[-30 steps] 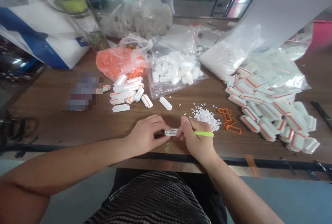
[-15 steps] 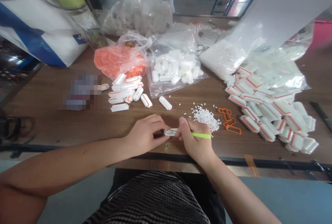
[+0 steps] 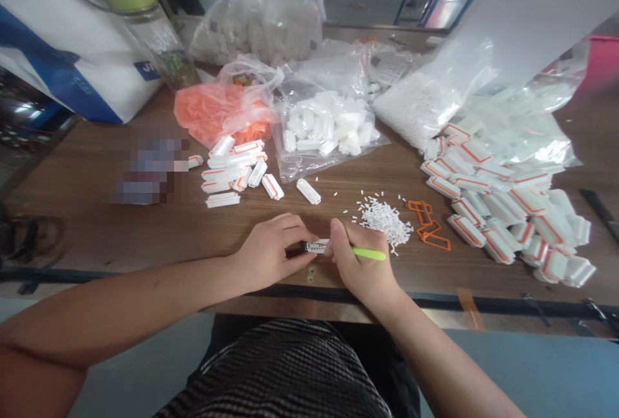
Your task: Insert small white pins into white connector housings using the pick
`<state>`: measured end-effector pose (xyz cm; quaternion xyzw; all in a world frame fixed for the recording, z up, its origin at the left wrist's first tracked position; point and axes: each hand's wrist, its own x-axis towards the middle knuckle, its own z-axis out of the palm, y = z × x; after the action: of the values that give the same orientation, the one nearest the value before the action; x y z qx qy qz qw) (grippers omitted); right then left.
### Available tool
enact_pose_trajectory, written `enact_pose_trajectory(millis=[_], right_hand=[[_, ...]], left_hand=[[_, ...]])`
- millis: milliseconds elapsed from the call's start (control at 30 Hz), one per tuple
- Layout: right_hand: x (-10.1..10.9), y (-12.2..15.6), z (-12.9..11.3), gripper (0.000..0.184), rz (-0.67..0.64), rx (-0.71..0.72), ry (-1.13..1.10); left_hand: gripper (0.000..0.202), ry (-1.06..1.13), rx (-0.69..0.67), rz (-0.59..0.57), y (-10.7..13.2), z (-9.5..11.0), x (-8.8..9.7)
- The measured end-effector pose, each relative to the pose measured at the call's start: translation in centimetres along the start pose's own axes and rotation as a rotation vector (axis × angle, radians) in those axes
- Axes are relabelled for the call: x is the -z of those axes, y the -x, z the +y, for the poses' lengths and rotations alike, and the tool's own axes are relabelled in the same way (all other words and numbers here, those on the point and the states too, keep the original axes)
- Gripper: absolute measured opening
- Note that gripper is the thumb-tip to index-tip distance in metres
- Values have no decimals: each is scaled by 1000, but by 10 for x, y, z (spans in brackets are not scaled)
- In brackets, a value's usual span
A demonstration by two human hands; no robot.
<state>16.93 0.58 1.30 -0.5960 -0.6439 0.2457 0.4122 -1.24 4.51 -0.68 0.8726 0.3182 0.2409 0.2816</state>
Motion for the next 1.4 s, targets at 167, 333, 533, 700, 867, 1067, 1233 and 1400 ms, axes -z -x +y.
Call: enact_pose_trajectory(millis=[167, 333, 533, 700, 867, 1067, 1233, 1400], right_hand=[[0, 0, 1, 48, -14, 0, -3], [0, 3, 3, 48, 13, -24, 0], [1, 3, 2, 47, 18, -19, -16], [0, 5, 3, 48, 13, -15, -46], [0, 4, 0, 48, 5, 3, -36], [-1, 3, -3, 47, -22, 65, 37], [-1, 5, -1, 46, -47, 107, 81], [-1, 10, 3, 47, 8, 62, 14]], left_hand=[[13, 4, -2, -2, 0, 0, 0], [13, 2, 5, 5, 0, 1, 0], [14, 7, 10, 3, 0, 1, 0], [13, 16, 6, 3, 0, -1, -1], [13, 4, 12, -10, 0, 0, 0], [12, -14, 25, -32, -1, 0, 0], [13, -8, 11, -5, 0, -1, -1], [11, 3, 17, -12, -1, 0, 0]])
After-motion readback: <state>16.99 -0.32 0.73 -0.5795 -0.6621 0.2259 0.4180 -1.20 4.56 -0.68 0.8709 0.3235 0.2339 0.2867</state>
